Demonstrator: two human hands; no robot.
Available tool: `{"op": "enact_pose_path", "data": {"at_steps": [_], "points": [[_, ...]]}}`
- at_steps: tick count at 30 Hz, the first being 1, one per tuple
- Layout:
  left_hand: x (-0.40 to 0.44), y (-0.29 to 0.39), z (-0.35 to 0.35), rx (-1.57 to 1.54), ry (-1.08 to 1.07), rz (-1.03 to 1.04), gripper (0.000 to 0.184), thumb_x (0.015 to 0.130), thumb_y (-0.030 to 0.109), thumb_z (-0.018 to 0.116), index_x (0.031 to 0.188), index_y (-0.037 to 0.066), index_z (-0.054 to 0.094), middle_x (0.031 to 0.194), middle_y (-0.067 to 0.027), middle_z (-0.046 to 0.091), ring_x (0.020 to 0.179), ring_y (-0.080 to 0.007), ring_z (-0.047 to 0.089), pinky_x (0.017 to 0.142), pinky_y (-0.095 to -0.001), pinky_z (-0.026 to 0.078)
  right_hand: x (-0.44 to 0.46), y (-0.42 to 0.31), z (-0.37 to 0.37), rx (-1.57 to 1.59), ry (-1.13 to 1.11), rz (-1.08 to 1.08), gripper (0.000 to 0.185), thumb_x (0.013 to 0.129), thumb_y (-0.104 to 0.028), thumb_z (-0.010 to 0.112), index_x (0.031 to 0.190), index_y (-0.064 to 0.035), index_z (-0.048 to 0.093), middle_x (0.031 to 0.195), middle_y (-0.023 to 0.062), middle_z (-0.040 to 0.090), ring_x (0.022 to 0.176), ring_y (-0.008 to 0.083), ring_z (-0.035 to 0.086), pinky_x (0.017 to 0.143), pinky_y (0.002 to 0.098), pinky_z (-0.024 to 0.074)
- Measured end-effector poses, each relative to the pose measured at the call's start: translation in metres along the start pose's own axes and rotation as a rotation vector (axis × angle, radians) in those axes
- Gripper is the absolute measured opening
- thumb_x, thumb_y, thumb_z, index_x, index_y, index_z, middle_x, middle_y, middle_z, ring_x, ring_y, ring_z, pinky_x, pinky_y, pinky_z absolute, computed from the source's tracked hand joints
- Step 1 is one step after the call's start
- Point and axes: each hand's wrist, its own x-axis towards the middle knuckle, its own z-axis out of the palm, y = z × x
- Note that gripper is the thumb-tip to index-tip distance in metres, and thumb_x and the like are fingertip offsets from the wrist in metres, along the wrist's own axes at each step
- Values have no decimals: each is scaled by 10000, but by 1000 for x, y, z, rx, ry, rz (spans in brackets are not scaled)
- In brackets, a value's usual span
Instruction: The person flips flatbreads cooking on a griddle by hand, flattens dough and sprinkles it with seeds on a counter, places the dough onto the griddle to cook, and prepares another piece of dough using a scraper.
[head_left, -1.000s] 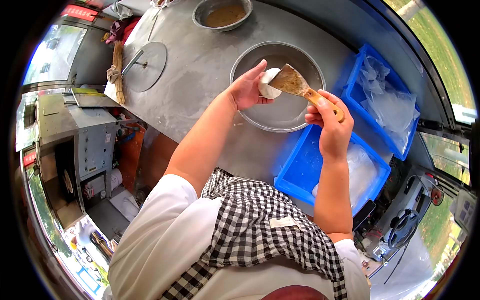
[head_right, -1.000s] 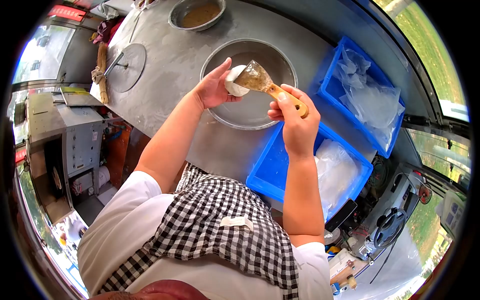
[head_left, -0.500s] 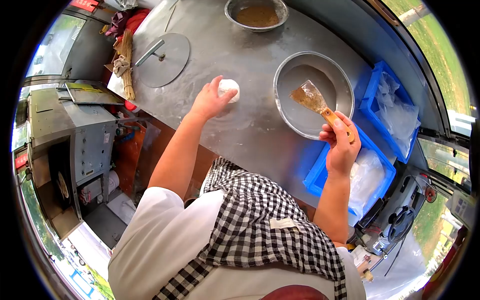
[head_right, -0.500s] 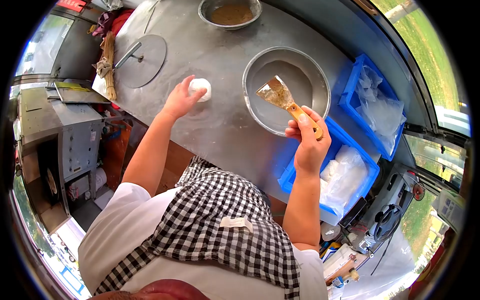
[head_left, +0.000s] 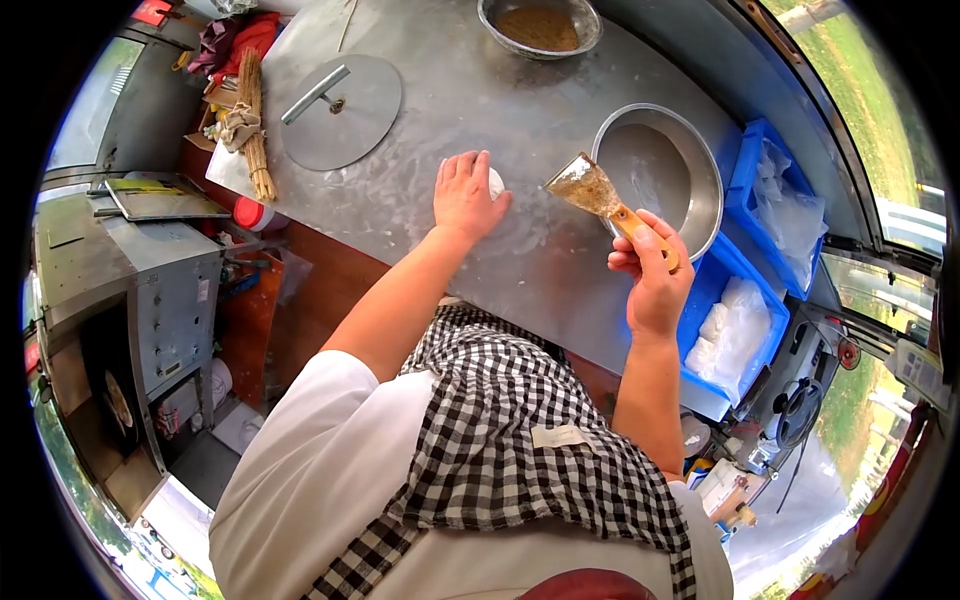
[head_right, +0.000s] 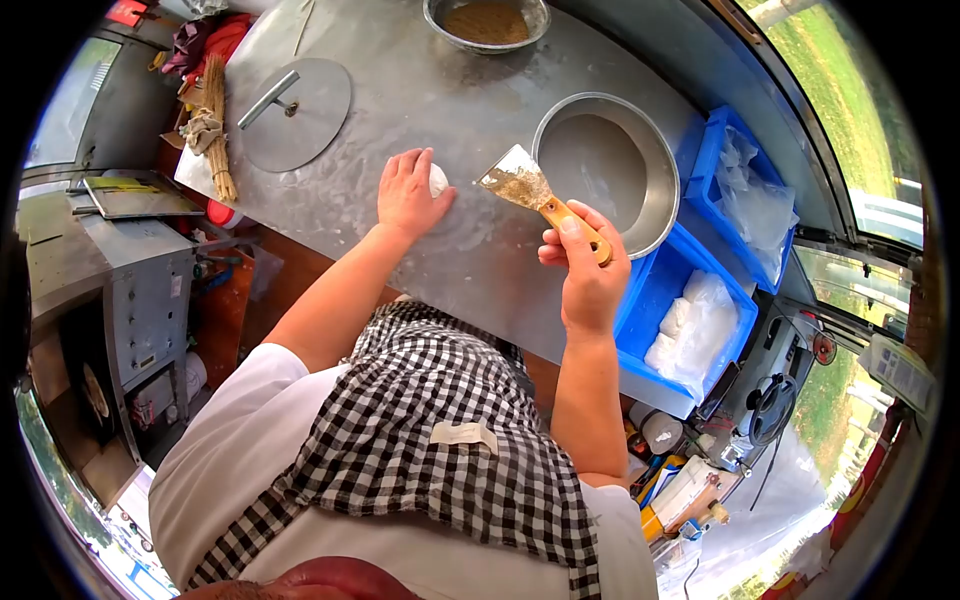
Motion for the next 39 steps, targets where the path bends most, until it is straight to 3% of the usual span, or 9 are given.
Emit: {"op": "enact_pose_path", "data": {"at_steps": [3,9,15,21,24,27,34,36,39], "points": [[-3,-17,14,-13,39,55,721,866,323,750,1478,23,514,1504,-151,537,1424,-353,462,1241,-490,320,-4,2,-5,-26,2,-3,335,1009,-145,675,1278,54,666,912,133,748,706,160,711,667,283,603],[-9,-16,11,137,43,38,680,1033,416,558,1571,23,423,1646,-163,416,1563,-335,321,1302,-517,198,3,13,-25,-25,-10,24,333,1010,-139,670,1276,60,665,917,130,746,706,154,706,669,277,601],[-11,-27,23,254,-13,95,672,1094,448,403,1621,34,351,1705,-159,322,1595,-321,262,1319,-506,132,14,18,-33,37,-90,72,312,1007,-114,675,1266,59,669,909,114,738,722,138,700,679,265,592],[-13,-19,13,314,-107,58,715,1089,486,397,1654,61,289,1733,-133,267,1615,-304,206,1327,-470,106,25,24,-43,55,-161,105,303,1009,-113,678,1262,54,670,923,105,735,745,128,700,685,254,591],[-6,-20,12,325,-158,47,734,1081,522,404,1673,111,260,1751,-104,222,1626,-292,164,1326,-498,75,24,15,-43,51,-184,65,301,1009,-111,680,1261,53,670,934,104,734,749,126,698,688,251,591],[-24,-28,23,409,-76,199,736,1071,550,410,1683,172,252,1764,-63,191,1632,-271,139,1320,-544,41,22,13,-43,41,-166,31,303,1007,-108,685,1263,55,667,953,102,731,754,125,695,690,251,592],[-28,-22,-1,353,-268,435,714,1056,554,444,1668,210,313,1763,-8,201,1632,-265,131,1301,-590,-1,6,50,-6,-43,-88,29,301,1013,-112,691,1272,38,663,987,86,723,784,108,686,692,239,583],[-28,-24,0,371,-273,455,731,1040,565,464,1668,221,318,1758,14,225,1633,-267,128,1295,-602,-7,3,61,9,-84,-103,-4,307,1018,-146,703,1275,17,665,1021,72,723,849,115,689,743,265,582],[-50,-30,-5,271,-298,505,751,1028,569,477,1671,219,311,1750,26,251,1635,-268,123,1296,-598,-11,8,88,28,-343,-90,-285,331,1013,-168,717,1284,13,660,1051,82,734,909,154,700,810,314,579]]}}
